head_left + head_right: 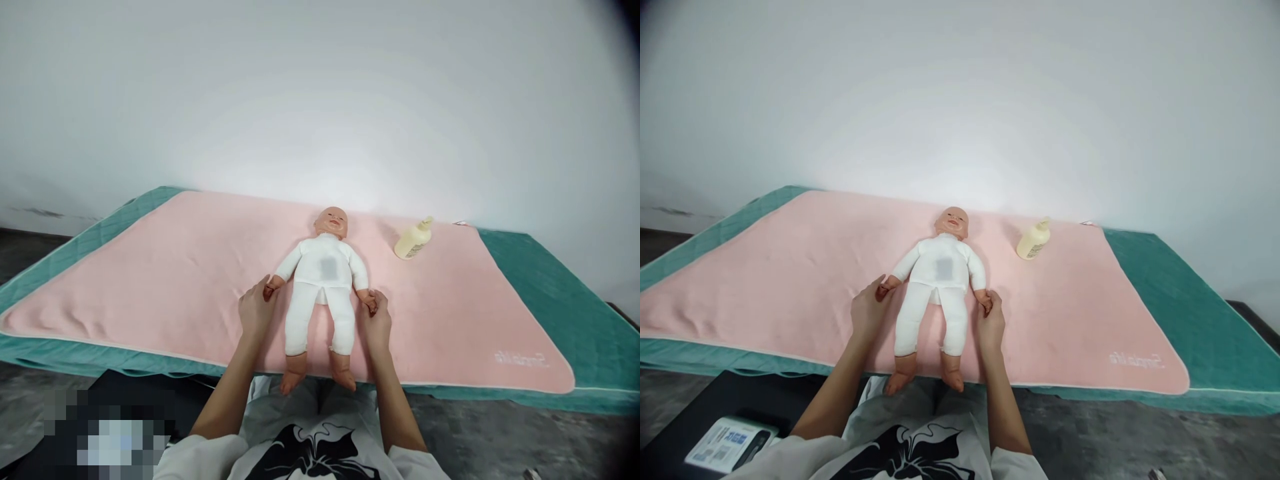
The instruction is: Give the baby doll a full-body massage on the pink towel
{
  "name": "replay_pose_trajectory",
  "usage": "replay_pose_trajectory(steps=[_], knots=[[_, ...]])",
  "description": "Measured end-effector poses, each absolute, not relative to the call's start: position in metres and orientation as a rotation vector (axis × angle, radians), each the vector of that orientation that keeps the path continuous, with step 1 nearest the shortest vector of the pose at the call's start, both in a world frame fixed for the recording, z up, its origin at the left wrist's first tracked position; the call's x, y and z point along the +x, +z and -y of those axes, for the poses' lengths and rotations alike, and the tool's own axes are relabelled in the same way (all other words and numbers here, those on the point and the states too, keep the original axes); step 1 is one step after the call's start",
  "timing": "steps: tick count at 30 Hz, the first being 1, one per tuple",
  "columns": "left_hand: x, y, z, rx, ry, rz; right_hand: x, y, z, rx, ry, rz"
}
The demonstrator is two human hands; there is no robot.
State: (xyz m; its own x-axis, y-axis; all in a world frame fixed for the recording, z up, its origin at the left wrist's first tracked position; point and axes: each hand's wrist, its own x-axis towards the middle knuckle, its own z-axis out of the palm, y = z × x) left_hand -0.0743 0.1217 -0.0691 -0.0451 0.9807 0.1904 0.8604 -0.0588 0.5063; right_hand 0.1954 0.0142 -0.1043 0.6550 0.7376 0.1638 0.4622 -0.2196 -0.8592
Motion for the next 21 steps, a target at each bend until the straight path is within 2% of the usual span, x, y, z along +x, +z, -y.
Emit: replay_pose_trajectory(steps=[5, 10, 21], knots=[[-0.0765, -0.0629, -0.1226, 1.773, 0.891, -1.928, 0.1971, -0.102, -0.0155, -1.813, 0.331, 0.923], [-0.0748, -0.0598, -0.1219, 1.754, 0.886, -1.924, 0.1976, -0.1041, -0.0158, -1.807, 0.332, 0.923], [-0.0688, -0.0679, -0.1185, 2.072, 0.714, -1.934, 0.1951, -0.101, -0.0137, -1.848, 0.367, 0.949]])
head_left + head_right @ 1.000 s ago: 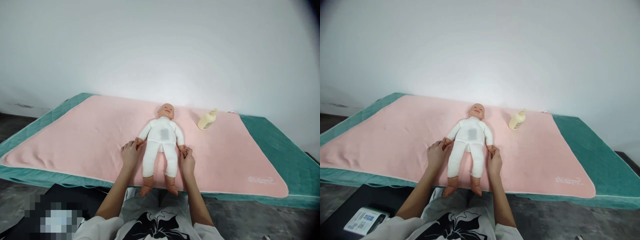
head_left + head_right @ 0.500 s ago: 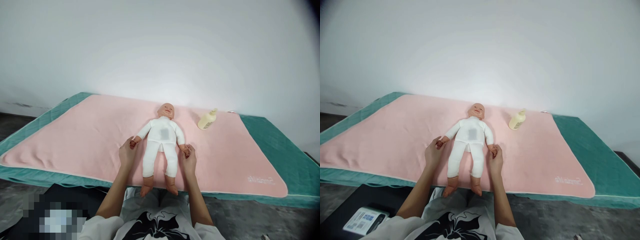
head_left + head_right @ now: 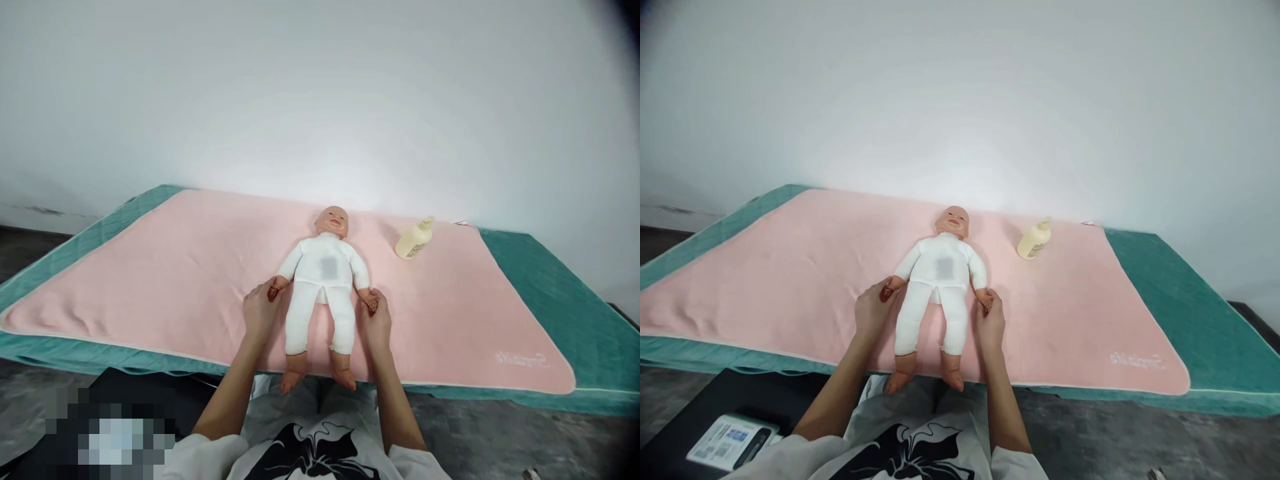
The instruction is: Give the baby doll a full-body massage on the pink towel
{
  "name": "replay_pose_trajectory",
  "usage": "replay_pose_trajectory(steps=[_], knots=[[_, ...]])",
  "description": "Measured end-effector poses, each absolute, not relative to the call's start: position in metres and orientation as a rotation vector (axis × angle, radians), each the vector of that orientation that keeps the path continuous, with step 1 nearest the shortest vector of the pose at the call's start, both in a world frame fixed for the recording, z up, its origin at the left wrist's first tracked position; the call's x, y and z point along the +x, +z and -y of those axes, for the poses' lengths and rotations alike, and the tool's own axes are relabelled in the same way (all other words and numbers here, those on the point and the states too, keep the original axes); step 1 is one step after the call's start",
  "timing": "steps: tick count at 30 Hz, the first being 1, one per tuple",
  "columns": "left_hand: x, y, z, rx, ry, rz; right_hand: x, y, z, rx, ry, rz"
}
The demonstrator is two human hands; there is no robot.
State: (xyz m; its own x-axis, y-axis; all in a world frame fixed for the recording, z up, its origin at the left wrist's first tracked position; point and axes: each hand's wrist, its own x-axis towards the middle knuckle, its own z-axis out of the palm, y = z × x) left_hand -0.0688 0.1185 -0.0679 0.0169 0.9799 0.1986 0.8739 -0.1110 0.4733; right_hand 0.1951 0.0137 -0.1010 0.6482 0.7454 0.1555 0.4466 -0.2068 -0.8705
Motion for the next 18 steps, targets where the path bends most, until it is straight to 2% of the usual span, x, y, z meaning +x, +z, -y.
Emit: replay_pose_trajectory(steps=[9, 18], knots=[[-0.069, -0.071, -0.119, 2.052, 0.765, -1.913, 0.196, -0.099, -0.015, -1.851, 0.367, 0.926], [-0.069, -0.057, -0.124, 1.612, 1.176, -1.869, 0.203, -0.1, -0.02, -1.642, 0.322, 0.867]])
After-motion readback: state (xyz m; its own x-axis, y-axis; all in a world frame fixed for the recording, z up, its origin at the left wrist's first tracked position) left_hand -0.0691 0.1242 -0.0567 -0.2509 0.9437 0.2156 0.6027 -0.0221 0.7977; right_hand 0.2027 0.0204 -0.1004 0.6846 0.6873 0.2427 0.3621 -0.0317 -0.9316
